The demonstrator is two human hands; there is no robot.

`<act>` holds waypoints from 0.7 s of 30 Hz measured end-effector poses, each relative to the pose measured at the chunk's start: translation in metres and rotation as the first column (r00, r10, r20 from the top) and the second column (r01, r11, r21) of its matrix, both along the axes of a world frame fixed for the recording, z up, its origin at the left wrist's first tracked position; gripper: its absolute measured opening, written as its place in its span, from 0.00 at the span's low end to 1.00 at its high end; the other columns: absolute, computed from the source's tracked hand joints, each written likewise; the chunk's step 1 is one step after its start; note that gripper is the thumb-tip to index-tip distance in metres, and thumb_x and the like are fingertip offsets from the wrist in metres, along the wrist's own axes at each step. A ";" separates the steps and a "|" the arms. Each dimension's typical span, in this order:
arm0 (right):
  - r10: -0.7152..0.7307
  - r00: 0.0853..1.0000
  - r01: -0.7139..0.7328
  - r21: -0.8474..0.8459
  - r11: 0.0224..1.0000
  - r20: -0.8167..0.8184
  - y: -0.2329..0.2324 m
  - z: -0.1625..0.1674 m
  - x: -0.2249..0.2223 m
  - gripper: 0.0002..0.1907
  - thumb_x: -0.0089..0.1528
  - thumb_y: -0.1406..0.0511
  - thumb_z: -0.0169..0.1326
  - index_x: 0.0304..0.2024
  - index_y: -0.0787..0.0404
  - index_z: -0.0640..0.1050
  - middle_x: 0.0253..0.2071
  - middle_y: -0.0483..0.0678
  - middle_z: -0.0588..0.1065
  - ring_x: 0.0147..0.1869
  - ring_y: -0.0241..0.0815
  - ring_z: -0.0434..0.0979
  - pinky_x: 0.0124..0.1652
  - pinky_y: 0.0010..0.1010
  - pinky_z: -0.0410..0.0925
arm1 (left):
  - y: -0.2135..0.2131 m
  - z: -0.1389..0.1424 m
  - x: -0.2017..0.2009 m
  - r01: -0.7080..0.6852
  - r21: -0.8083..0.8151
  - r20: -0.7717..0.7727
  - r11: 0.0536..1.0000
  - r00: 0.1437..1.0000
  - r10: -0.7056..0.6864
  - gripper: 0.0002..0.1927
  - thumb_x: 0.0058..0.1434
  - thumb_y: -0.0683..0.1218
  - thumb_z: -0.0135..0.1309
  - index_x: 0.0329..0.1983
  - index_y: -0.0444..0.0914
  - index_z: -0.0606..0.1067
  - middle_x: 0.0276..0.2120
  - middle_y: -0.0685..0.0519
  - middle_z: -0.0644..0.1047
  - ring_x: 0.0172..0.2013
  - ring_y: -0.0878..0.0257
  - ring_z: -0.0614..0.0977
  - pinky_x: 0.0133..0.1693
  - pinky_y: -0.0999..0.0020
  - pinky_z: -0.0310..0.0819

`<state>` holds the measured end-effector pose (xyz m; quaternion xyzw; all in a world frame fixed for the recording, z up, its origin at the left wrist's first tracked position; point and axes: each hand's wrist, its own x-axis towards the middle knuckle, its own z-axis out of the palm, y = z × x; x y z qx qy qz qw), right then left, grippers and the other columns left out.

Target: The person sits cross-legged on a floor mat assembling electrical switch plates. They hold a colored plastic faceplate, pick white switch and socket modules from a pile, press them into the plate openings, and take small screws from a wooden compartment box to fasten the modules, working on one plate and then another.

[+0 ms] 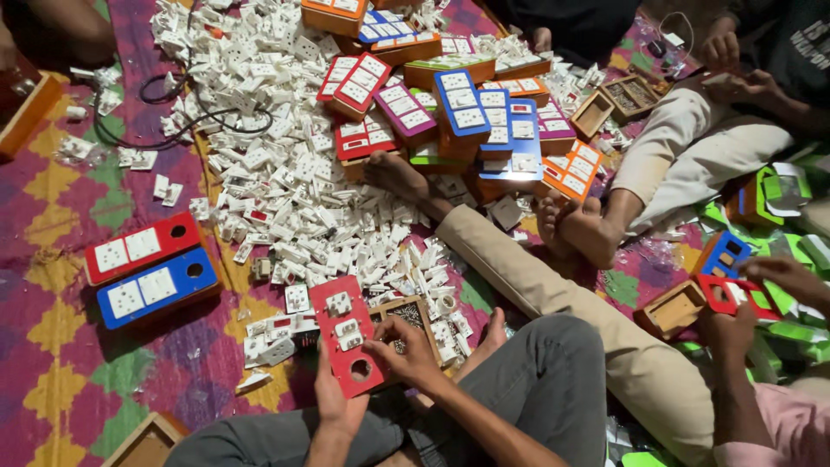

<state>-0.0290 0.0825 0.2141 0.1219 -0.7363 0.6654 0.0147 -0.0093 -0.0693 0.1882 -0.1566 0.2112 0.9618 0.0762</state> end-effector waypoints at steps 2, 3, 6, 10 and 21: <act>-0.010 0.999 0.009 0.014 1.000 0.044 0.001 0.002 0.004 0.10 0.64 0.67 0.62 0.46 0.63 0.78 0.41 0.45 0.80 0.44 0.32 0.80 0.44 0.25 0.72 | -0.001 0.000 0.003 0.006 0.014 -0.006 1.000 1.000 -0.006 0.28 0.74 0.61 0.36 0.68 0.39 0.65 0.58 0.48 0.74 0.56 0.52 0.75 0.58 0.51 0.68; -0.016 0.998 0.014 0.022 1.000 0.067 0.002 0.004 0.006 0.12 0.62 0.67 0.61 0.48 0.62 0.79 0.43 0.44 0.81 0.45 0.31 0.80 0.44 0.24 0.72 | -0.001 -0.001 0.006 0.010 0.024 0.000 1.000 1.000 -0.010 0.29 0.74 0.61 0.36 0.68 0.39 0.66 0.58 0.49 0.74 0.56 0.53 0.75 0.58 0.52 0.68; 0.007 0.999 -0.011 0.082 0.997 0.047 0.000 0.006 0.008 0.10 0.63 0.68 0.61 0.47 0.64 0.82 0.42 0.46 0.82 0.42 0.33 0.79 0.41 0.26 0.71 | -0.003 -0.002 0.008 0.012 0.031 -0.006 0.999 1.000 -0.011 0.29 0.73 0.61 0.36 0.68 0.39 0.66 0.58 0.48 0.75 0.56 0.53 0.76 0.58 0.52 0.69; -0.005 0.997 0.002 0.043 0.999 0.073 -0.002 0.008 0.006 0.09 0.64 0.67 0.64 0.45 0.64 0.79 0.39 0.49 0.81 0.41 0.34 0.80 0.42 0.27 0.72 | -0.003 -0.002 0.006 0.014 0.024 -0.011 1.000 1.000 -0.014 0.29 0.73 0.61 0.36 0.67 0.39 0.66 0.58 0.47 0.75 0.56 0.52 0.76 0.58 0.52 0.69; -0.027 0.999 0.025 0.063 0.998 0.020 -0.001 0.013 0.004 0.11 0.61 0.67 0.63 0.44 0.63 0.78 0.40 0.45 0.81 0.43 0.34 0.81 0.43 0.27 0.73 | -0.002 -0.005 0.004 0.014 0.021 -0.008 1.000 1.000 -0.014 0.29 0.73 0.61 0.36 0.68 0.39 0.66 0.59 0.48 0.74 0.57 0.53 0.76 0.59 0.52 0.68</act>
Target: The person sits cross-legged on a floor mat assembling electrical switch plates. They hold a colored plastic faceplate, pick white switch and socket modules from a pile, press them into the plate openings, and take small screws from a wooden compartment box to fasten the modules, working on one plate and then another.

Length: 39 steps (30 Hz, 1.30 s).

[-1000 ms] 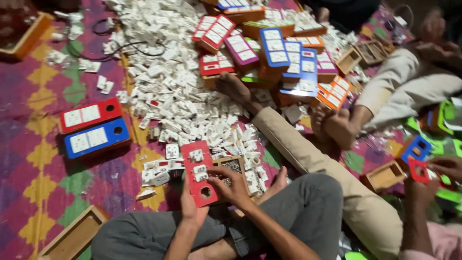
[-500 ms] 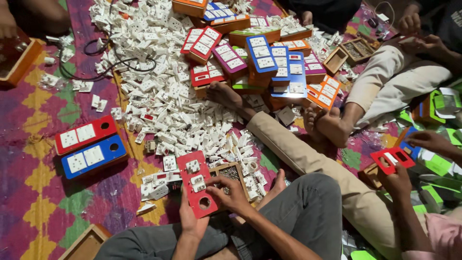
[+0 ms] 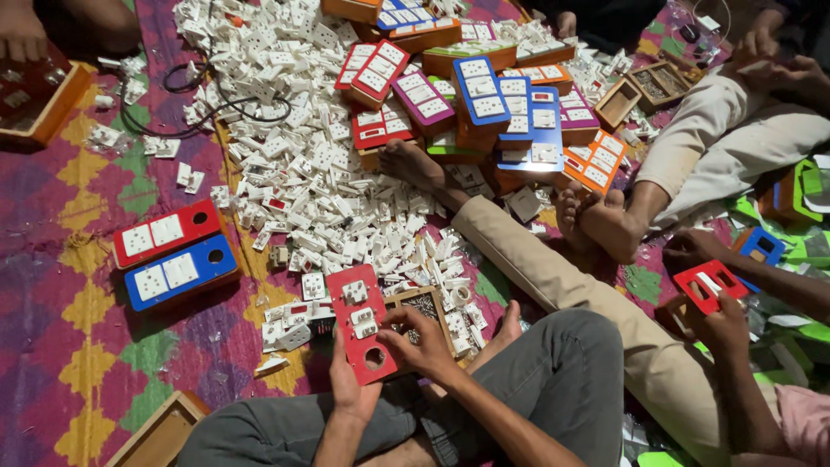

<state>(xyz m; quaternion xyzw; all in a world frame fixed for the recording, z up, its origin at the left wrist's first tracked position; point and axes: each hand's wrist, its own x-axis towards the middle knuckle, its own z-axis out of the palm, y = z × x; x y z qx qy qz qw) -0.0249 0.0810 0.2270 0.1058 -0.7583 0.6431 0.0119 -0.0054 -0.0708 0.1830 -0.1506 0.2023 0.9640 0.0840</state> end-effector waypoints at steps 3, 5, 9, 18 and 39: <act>0.022 0.998 -0.016 0.092 0.996 -0.060 0.002 -0.001 0.000 0.10 0.61 0.67 0.63 0.45 0.63 0.82 0.43 0.45 0.82 0.44 0.35 0.81 0.41 0.27 0.72 | 0.001 0.000 0.001 0.003 0.009 -0.011 1.000 1.000 -0.003 0.30 0.73 0.61 0.36 0.68 0.38 0.66 0.59 0.47 0.75 0.57 0.52 0.76 0.59 0.52 0.68; -0.015 0.998 0.019 0.069 0.997 -0.058 0.001 -0.003 0.001 0.09 0.60 0.66 0.65 0.40 0.63 0.80 0.39 0.46 0.81 0.41 0.36 0.80 0.41 0.27 0.72 | 0.001 0.002 0.001 0.025 0.015 -0.031 1.000 0.999 -0.025 0.31 0.71 0.62 0.36 0.67 0.37 0.66 0.58 0.45 0.75 0.56 0.51 0.77 0.58 0.51 0.69; -0.042 0.999 0.042 0.030 0.999 -0.025 -0.002 -0.006 0.002 0.11 0.59 0.65 0.66 0.40 0.62 0.78 0.36 0.45 0.81 0.38 0.35 0.81 0.39 0.26 0.73 | 0.000 0.009 -0.001 -0.017 0.027 -0.043 0.999 0.999 0.018 0.30 0.72 0.60 0.36 0.69 0.37 0.65 0.60 0.46 0.74 0.58 0.51 0.76 0.60 0.52 0.68; -0.033 0.993 0.068 0.327 0.943 -0.112 0.015 0.031 0.020 0.23 0.55 0.61 0.68 0.50 0.62 0.79 0.42 0.49 0.80 0.46 0.44 0.80 0.44 0.34 0.71 | 0.001 -0.001 0.014 0.089 -0.053 -0.082 0.995 0.992 -0.093 0.29 0.72 0.60 0.37 0.67 0.36 0.66 0.56 0.45 0.76 0.55 0.53 0.78 0.56 0.56 0.71; 0.082 0.914 0.035 -0.279 0.960 0.397 0.081 -0.023 -0.030 0.22 0.63 0.65 0.60 0.59 0.65 0.75 0.48 0.46 0.81 0.50 0.34 0.79 0.49 0.28 0.74 | 0.036 -0.021 -0.041 -0.015 -0.275 -0.227 0.961 0.973 -0.050 0.35 0.60 0.37 0.56 0.68 0.38 0.56 0.65 0.44 0.67 0.66 0.54 0.68 0.66 0.55 0.60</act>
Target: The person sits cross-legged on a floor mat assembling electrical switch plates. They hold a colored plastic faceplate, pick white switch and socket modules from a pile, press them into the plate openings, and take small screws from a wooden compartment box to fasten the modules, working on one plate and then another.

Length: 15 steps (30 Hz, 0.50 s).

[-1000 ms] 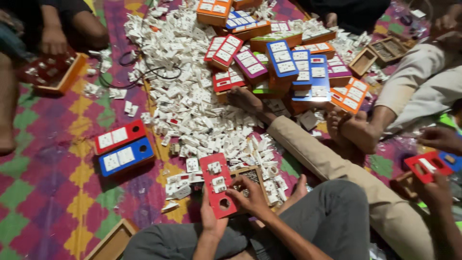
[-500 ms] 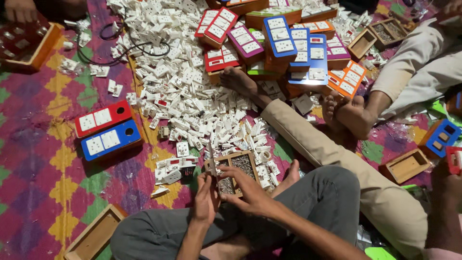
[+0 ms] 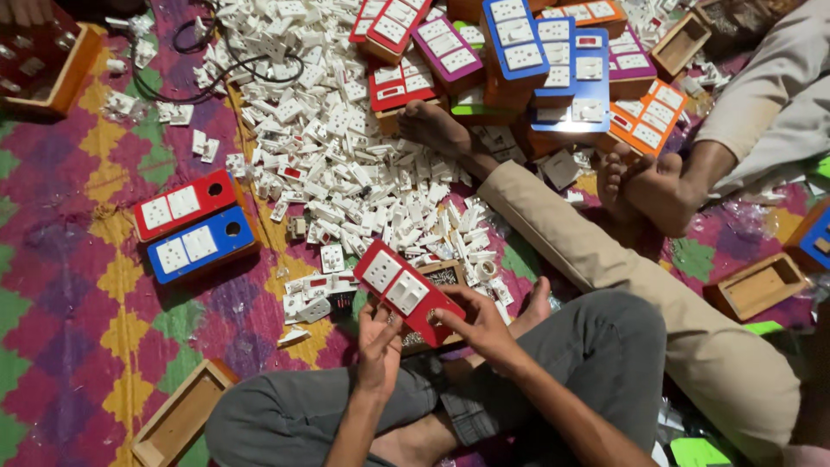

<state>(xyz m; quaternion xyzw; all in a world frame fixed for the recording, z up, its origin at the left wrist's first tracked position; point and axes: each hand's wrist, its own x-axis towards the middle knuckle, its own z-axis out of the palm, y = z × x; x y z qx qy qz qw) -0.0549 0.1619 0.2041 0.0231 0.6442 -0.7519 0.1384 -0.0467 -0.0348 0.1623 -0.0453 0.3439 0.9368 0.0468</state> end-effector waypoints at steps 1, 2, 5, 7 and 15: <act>0.014 1.000 -0.013 -0.016 1.000 0.016 0.003 0.002 0.000 0.21 0.63 0.64 0.60 0.58 0.65 0.76 0.44 0.46 0.81 0.47 0.33 0.79 0.46 0.27 0.73 | -0.002 -0.003 0.003 0.006 0.033 -0.002 0.999 1.000 -0.006 0.35 0.60 0.37 0.56 0.68 0.38 0.57 0.64 0.45 0.68 0.66 0.54 0.69 0.66 0.54 0.62; 0.027 0.999 -0.026 -0.034 0.999 0.033 0.005 0.003 0.002 0.20 0.64 0.63 0.60 0.57 0.65 0.77 0.41 0.46 0.81 0.44 0.33 0.79 0.43 0.27 0.73 | -0.003 -0.007 0.009 0.012 0.065 -0.003 0.998 1.000 -0.012 0.35 0.60 0.37 0.57 0.69 0.38 0.57 0.63 0.46 0.68 0.65 0.54 0.70 0.66 0.54 0.64; 0.020 0.994 -0.015 -0.050 0.999 0.103 0.005 0.007 0.010 0.18 0.66 0.60 0.57 0.54 0.65 0.80 0.34 0.44 0.79 0.37 0.31 0.77 0.36 0.25 0.70 | -0.010 -0.018 0.028 0.070 0.171 0.142 0.983 0.985 -0.095 0.30 0.59 0.39 0.57 0.66 0.35 0.66 0.58 0.48 0.74 0.60 0.53 0.76 0.62 0.55 0.69; 0.000 0.997 0.002 -0.022 1.000 0.083 0.003 0.006 0.017 0.18 0.67 0.59 0.56 0.53 0.64 0.81 0.32 0.42 0.77 0.35 0.29 0.75 0.35 0.23 0.69 | -0.012 -0.023 0.042 0.162 -0.014 0.155 0.987 0.975 -0.157 0.26 0.59 0.40 0.60 0.62 0.34 0.71 0.55 0.47 0.78 0.57 0.55 0.78 0.60 0.57 0.71; -0.058 0.997 0.062 0.082 0.995 -0.057 -0.009 0.004 0.022 0.18 0.71 0.58 0.51 0.57 0.63 0.77 0.32 0.44 0.74 0.34 0.32 0.73 0.35 0.25 0.69 | -0.010 -0.018 0.052 0.223 -0.389 0.195 0.894 0.968 -0.157 0.17 0.58 0.41 0.63 0.50 0.33 0.81 0.46 0.50 0.83 0.46 0.62 0.84 0.51 0.65 0.77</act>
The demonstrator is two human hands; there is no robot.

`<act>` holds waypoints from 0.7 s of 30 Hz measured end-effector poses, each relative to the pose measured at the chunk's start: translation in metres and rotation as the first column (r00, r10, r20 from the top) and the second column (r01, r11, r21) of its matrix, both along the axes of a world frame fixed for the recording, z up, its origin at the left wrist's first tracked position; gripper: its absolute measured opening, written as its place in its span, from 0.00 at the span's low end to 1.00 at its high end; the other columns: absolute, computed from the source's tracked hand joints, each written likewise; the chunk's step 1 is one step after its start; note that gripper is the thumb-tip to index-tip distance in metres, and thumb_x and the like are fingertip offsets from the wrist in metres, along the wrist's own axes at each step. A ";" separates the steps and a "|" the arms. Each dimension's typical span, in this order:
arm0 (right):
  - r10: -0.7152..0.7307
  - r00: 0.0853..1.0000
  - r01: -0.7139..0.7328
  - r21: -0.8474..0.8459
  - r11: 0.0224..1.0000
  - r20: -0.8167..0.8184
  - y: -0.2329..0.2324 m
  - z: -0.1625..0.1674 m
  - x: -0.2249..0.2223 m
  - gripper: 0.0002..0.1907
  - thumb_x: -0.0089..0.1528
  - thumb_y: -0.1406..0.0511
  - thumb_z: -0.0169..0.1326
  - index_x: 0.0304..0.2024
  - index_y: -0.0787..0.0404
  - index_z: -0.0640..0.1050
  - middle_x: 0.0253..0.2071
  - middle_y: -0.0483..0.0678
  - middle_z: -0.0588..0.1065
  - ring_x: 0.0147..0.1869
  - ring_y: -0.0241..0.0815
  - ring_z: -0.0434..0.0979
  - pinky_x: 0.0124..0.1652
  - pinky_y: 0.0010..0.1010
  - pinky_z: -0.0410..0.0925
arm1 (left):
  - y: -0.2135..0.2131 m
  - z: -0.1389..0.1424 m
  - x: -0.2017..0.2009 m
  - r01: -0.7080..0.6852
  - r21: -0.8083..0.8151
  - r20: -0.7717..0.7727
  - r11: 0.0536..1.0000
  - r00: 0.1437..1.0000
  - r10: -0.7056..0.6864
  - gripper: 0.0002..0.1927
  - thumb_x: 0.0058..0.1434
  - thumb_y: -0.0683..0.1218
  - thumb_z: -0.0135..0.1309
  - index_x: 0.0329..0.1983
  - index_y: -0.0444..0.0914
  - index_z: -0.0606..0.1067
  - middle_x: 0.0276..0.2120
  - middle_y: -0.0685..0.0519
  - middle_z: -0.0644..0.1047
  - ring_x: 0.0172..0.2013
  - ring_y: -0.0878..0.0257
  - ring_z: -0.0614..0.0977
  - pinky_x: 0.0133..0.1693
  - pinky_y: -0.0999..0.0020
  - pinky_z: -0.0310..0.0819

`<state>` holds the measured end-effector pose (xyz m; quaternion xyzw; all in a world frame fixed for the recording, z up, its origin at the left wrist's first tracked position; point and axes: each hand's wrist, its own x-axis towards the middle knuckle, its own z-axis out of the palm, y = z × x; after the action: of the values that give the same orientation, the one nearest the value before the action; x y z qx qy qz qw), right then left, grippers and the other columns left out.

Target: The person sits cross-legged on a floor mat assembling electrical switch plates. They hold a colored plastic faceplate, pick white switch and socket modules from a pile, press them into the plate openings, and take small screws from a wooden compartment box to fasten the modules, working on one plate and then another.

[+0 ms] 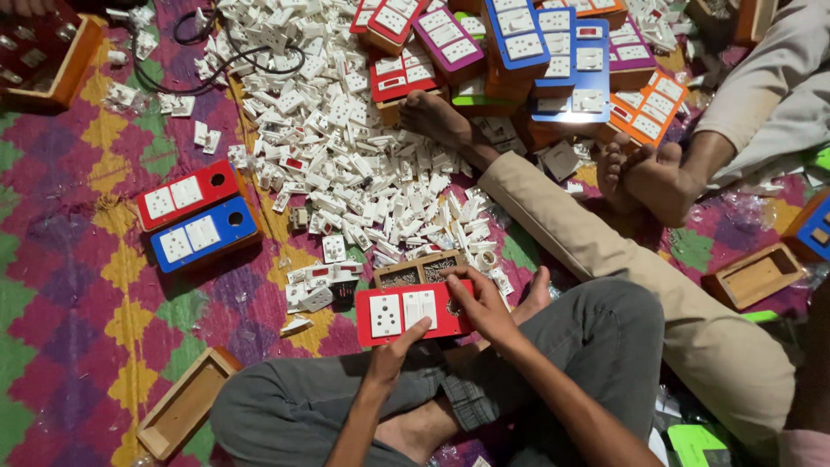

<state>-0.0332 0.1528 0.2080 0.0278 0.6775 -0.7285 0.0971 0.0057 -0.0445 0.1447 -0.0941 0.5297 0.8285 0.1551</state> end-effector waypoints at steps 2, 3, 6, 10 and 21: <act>-0.063 0.988 0.093 0.221 0.971 -0.138 -0.001 0.007 0.002 0.19 0.70 0.58 0.50 0.59 0.62 0.74 0.44 0.47 0.77 0.43 0.36 0.78 0.41 0.26 0.72 | 0.001 -0.001 -0.001 -0.030 -0.001 0.020 1.000 0.999 0.030 0.17 0.57 0.40 0.63 0.50 0.33 0.81 0.45 0.51 0.83 0.45 0.62 0.84 0.50 0.65 0.77; -0.083 0.975 0.149 0.324 0.934 -0.208 0.000 0.013 0.002 0.20 0.70 0.58 0.49 0.60 0.62 0.73 0.50 0.49 0.79 0.47 0.37 0.81 0.44 0.27 0.73 | 0.000 -0.003 -0.002 -0.044 -0.002 0.006 0.999 0.999 0.044 0.16 0.57 0.40 0.63 0.50 0.32 0.81 0.45 0.51 0.83 0.45 0.61 0.84 0.50 0.65 0.77; -0.044 0.851 0.333 0.473 0.816 -0.523 0.009 0.031 -0.006 0.24 0.71 0.56 0.51 0.65 0.63 0.70 0.59 0.58 0.75 0.58 0.51 0.78 0.50 0.36 0.71 | -0.001 -0.017 -0.005 -0.083 0.008 0.002 0.997 0.997 0.083 0.17 0.58 0.40 0.63 0.50 0.32 0.80 0.46 0.50 0.83 0.46 0.60 0.84 0.51 0.64 0.77; -0.235 0.972 0.176 -0.708 0.684 0.014 0.033 0.038 -0.026 0.33 0.67 0.47 0.44 0.68 0.60 0.64 0.61 0.58 0.73 0.53 0.56 0.80 0.45 0.38 0.74 | -0.010 -0.047 -0.008 -0.151 -0.520 -0.484 0.841 0.863 -0.145 0.20 0.60 0.35 0.57 0.57 0.35 0.81 0.54 0.50 0.82 0.54 0.60 0.82 0.58 0.65 0.75; 0.147 0.989 -0.148 0.017 0.989 0.012 -0.015 -0.051 -0.011 0.29 0.70 0.72 0.53 0.72 0.68 0.62 0.58 0.52 0.76 0.58 0.35 0.78 0.56 0.27 0.73 | -0.022 -0.039 -0.017 -0.041 -0.035 -0.159 0.999 0.987 0.035 0.16 0.62 0.39 0.64 0.53 0.35 0.78 0.47 0.54 0.82 0.46 0.68 0.82 0.49 0.71 0.79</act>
<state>-0.0445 0.1374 0.1566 -0.0176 0.6837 -0.7131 0.1542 -0.0114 -0.0667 0.1058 -0.0410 0.5542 0.8260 0.0948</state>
